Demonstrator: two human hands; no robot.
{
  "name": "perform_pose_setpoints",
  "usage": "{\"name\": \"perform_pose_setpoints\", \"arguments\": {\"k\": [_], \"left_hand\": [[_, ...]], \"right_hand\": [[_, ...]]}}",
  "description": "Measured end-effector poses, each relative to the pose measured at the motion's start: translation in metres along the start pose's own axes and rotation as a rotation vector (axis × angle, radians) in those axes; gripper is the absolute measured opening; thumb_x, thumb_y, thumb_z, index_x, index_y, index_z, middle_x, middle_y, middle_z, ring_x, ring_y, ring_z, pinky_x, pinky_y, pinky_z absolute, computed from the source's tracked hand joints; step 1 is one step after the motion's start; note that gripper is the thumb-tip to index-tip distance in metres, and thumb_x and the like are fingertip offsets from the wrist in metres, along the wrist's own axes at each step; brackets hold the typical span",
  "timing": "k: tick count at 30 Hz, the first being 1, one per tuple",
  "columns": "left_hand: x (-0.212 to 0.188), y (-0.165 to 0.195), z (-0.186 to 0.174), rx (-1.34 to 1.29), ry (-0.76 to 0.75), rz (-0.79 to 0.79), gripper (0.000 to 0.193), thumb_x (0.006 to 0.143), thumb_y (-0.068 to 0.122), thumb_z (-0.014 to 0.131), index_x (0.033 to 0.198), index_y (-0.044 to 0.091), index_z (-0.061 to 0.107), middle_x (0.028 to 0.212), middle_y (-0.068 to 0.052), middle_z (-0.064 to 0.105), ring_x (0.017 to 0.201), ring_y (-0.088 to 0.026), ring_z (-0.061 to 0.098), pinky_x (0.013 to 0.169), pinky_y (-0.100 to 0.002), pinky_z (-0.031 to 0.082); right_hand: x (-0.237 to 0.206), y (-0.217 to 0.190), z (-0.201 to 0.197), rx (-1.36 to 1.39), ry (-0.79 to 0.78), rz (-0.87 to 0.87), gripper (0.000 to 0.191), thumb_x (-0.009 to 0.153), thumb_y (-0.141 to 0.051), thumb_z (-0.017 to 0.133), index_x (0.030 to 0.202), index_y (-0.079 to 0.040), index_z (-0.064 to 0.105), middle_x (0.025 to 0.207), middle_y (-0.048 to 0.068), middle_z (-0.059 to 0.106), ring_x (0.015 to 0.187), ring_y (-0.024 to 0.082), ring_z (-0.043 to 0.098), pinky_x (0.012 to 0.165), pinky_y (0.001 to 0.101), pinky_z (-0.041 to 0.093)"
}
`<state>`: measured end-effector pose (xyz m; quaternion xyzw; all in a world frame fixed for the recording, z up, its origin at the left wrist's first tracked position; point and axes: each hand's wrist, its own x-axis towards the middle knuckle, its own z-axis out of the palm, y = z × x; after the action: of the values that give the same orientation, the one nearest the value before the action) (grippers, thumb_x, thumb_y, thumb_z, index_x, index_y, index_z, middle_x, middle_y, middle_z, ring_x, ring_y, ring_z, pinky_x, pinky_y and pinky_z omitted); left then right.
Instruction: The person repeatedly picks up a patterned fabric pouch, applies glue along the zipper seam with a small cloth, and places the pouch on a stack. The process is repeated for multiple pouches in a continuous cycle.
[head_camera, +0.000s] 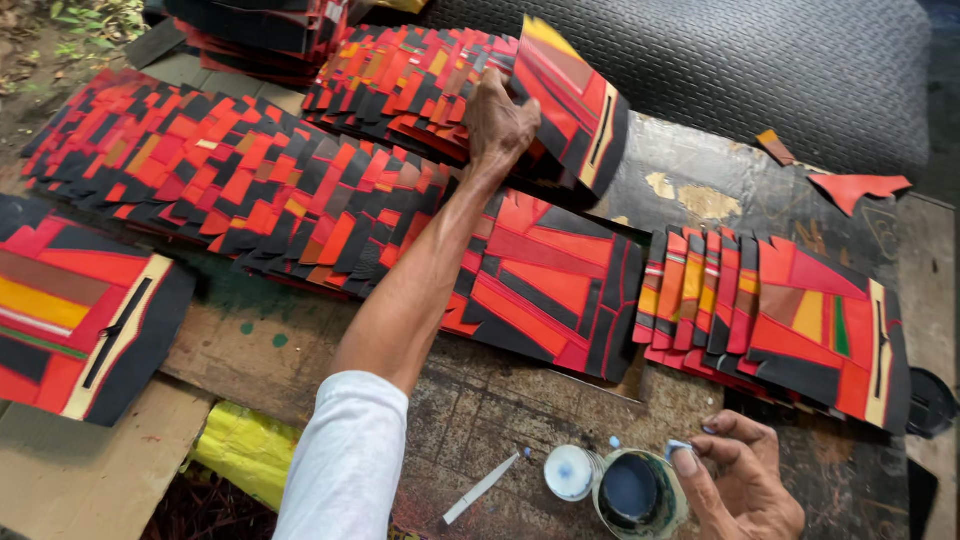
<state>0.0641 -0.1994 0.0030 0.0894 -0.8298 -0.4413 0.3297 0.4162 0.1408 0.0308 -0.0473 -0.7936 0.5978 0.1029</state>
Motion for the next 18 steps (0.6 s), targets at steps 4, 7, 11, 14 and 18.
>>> {"name": "perform_pose_setpoints", "arguments": {"k": [4,7,11,14,18], "left_hand": [[-0.012,0.037,0.014,-0.446,0.141,0.157,0.031,0.089,0.015,0.070,0.107,-0.002,0.050,0.096,-0.014,0.065,0.087,-0.023,0.067,0.079,-0.038,0.055],[-0.025,0.064,-0.017,-0.551,0.157,0.049,0.026,0.090,0.018,0.072,0.101,0.001,0.055,0.081,-0.009,0.068,0.071,-0.016,0.063,0.068,-0.032,0.052],[-0.070,0.064,-0.159,-0.664,0.118,0.168,0.023,0.095,0.007,0.080,0.102,0.003,0.058,0.093,0.001,0.058,0.085,-0.012,0.056,0.075,-0.027,0.052],[-0.167,0.063,-0.285,-0.793,0.166,-0.096,0.039,0.102,-0.003,0.074,0.136,0.003,0.054,0.131,-0.006,0.058,0.119,-0.015,0.057,0.109,-0.027,0.049],[-0.246,0.061,-0.372,-0.856,0.044,-0.130,0.031,0.105,-0.004,0.071,0.130,0.000,0.054,0.126,-0.008,0.060,0.114,-0.015,0.057,0.111,-0.028,0.047]], "right_hand": [[-0.006,-0.033,0.006,0.042,-0.055,0.058,0.009,0.084,-0.001,0.075,0.088,0.005,0.070,0.120,0.012,0.052,0.118,0.022,0.057,0.090,0.0428,0.055],[-0.015,-0.053,0.002,-0.432,-0.125,-0.271,0.015,0.084,-0.006,0.079,0.094,0.003,0.073,0.119,0.011,0.057,0.119,0.027,0.053,0.104,0.0476,0.042],[-0.030,-0.073,-0.003,-0.569,-0.317,-0.319,0.016,0.080,-0.016,0.081,0.091,-0.007,0.075,0.126,0.011,0.053,0.127,0.033,0.040,0.097,0.0473,0.036],[-0.042,-0.079,0.008,-0.671,-0.419,-0.551,0.016,0.073,-0.013,0.084,0.088,-0.012,0.077,0.132,0.008,0.054,0.128,0.034,0.038,0.102,0.0495,0.027],[-0.056,-0.083,0.035,-0.805,-0.550,-0.728,0.024,0.061,-0.001,0.081,0.082,-0.013,0.076,0.141,0.008,0.050,0.131,0.033,0.039,0.102,0.0497,0.026]]}}
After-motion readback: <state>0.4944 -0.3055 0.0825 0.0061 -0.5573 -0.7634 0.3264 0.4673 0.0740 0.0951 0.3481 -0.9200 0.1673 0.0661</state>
